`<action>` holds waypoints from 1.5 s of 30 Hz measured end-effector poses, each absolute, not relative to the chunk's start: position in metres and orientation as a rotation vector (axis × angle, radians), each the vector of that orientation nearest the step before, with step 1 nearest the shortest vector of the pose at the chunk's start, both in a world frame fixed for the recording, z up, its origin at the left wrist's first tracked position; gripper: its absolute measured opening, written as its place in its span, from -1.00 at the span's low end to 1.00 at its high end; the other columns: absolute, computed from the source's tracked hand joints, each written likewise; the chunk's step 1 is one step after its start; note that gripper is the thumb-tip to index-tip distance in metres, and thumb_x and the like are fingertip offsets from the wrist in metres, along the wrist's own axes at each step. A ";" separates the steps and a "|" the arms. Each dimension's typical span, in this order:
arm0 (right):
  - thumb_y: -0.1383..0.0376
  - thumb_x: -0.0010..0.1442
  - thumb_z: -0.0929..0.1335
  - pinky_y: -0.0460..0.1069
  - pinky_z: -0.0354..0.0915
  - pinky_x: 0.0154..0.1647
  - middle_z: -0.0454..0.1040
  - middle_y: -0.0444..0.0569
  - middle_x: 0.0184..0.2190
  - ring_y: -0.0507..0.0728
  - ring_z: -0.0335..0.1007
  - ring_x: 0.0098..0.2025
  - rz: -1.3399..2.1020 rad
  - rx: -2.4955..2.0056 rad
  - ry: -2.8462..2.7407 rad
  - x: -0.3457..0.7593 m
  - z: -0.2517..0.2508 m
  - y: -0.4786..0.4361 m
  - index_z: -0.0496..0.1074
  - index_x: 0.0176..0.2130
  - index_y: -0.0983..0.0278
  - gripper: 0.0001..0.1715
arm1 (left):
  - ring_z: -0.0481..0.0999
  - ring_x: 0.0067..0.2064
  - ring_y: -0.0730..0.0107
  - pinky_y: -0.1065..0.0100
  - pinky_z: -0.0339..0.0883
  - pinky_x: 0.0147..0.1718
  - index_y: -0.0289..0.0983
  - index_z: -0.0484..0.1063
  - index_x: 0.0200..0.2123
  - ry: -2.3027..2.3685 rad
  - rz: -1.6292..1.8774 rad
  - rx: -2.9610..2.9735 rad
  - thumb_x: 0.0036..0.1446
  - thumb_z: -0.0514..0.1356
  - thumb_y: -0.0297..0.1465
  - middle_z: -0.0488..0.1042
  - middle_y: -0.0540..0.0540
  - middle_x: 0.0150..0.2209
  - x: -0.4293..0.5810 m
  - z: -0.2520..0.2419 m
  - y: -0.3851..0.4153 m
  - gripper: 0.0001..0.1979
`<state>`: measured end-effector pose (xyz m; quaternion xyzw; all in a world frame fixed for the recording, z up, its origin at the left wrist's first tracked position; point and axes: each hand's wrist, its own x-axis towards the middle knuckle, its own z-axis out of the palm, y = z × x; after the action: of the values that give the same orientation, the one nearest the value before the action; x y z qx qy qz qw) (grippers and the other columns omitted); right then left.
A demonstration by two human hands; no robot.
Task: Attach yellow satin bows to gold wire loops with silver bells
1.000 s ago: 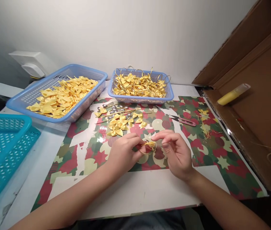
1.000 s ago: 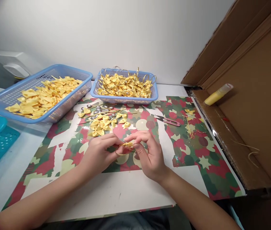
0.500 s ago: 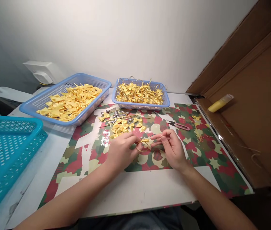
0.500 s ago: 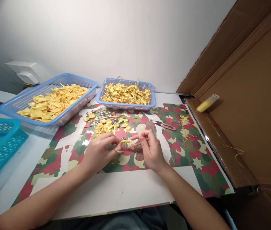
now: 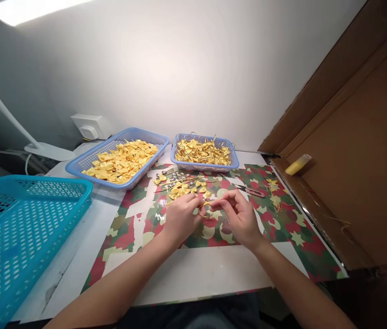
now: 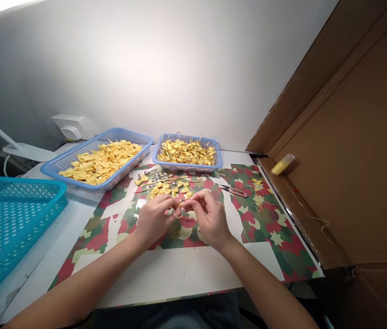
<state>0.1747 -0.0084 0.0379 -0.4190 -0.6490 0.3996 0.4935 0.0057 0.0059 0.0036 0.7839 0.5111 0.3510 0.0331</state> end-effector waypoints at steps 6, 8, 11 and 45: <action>0.11 0.30 0.32 -0.01 0.56 -0.32 0.53 -0.15 -0.42 0.03 0.55 -0.42 1.111 -0.919 -1.461 0.178 0.069 0.009 0.31 -0.26 0.22 -0.77 | 0.41 -0.42 0.37 0.39 0.15 -0.47 -0.24 0.43 -0.50 1.590 0.970 2.338 0.14 0.15 -0.44 0.45 -0.02 -0.47 0.005 0.000 0.009 -0.83; 0.09 0.28 0.34 -0.02 0.56 -0.31 0.52 -0.17 -0.41 0.01 0.55 -0.44 1.101 -0.909 -1.434 0.181 0.081 0.015 0.31 -0.28 0.21 -0.75 | 0.42 -0.41 0.38 0.40 0.16 -0.47 -0.24 0.43 -0.49 1.571 0.953 2.281 0.14 0.15 -0.44 0.47 -0.03 -0.46 0.004 0.001 0.010 -0.84; 0.08 0.18 0.42 0.04 0.57 -0.17 0.56 -0.12 -0.36 0.04 0.58 -0.35 1.176 -0.902 -1.436 0.182 0.089 0.024 0.40 -0.29 0.22 -0.73 | 0.43 -0.41 0.39 0.40 0.19 -0.44 -0.24 0.43 -0.48 1.534 0.963 2.179 0.13 0.15 -0.44 0.47 -0.03 -0.45 0.004 0.003 0.010 -0.85; 0.16 0.28 0.37 -0.08 0.10 -0.59 -0.04 -0.26 -0.62 -0.05 -0.14 -0.64 0.815 -0.695 -1.349 0.213 0.122 0.090 0.38 -0.38 0.16 -0.79 | 0.32 -0.50 0.43 0.42 0.11 -0.55 -0.29 0.44 -0.54 1.466 0.562 1.614 -0.01 0.17 -0.34 0.49 -0.04 -0.53 0.011 0.011 0.013 -0.84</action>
<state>0.2132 0.0900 0.1220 -0.3059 -0.5942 0.3590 0.6515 0.0114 0.0130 0.0105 0.6469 0.5878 0.2255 0.4303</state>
